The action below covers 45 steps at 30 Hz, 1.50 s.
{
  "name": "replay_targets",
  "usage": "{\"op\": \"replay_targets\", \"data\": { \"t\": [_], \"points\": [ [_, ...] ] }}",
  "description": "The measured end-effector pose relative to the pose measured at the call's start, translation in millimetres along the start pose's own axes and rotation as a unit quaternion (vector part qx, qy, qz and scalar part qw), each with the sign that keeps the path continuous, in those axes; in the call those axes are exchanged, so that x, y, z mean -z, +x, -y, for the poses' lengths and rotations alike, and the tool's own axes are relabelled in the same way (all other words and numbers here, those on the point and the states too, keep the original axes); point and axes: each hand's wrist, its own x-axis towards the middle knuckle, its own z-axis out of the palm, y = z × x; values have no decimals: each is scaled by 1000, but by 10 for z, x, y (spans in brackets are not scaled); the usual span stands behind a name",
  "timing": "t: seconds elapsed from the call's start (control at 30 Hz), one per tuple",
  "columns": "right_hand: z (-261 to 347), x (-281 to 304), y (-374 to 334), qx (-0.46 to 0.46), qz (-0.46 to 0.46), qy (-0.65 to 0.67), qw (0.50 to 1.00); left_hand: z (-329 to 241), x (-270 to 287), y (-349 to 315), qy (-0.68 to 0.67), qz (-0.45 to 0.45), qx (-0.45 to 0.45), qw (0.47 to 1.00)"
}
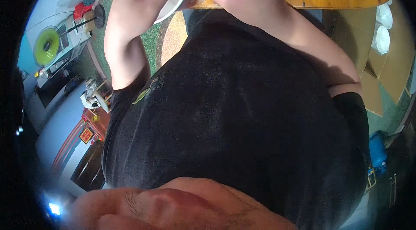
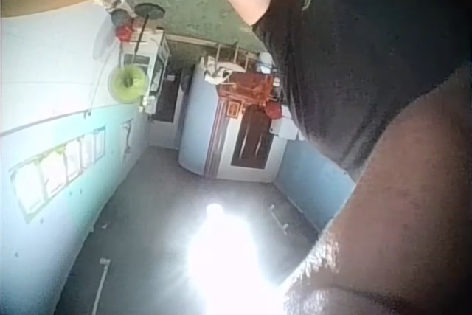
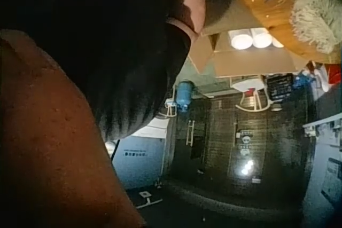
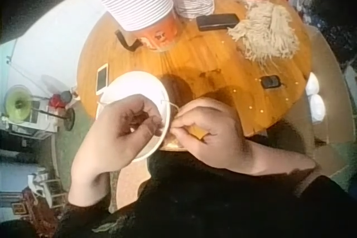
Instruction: Attaching strings to paper cups by threading them through pre-punched holes at a workshop table.
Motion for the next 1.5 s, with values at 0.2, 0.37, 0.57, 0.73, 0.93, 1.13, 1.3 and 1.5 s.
{"op": "replay_targets", "data": {
  "t": [0.2,0.37,0.57,0.73,0.93,1.13,1.3,1.5],
  "points": [
    [51,-13,35,-25,8,15,1000,-14,34,-19,-68,10,-55,996],
    [63,-18,52,-35,17,10,999,-85,36,7,69,9,26,997],
    [86,-8,64,-42,20,3,999,-28,47,9,122,18,-25,992],
    [71,-27,62,-116,5,138,984,8,33,-6,78,-3,-24,997],
    [125,13,123,-264,-35,410,872,440,-66,116,-98,-34,-232,967],
    [-441,-400,16,-42,-62,623,779,621,-262,453,-201,-114,-511,828],
    [-12,-9,113,-226,47,263,937,54,-1,-64,106,-55,-115,986],
    [-6,-5,116,-142,36,333,932,123,-52,-56,-115,-26,-47,992]
  ]
}}
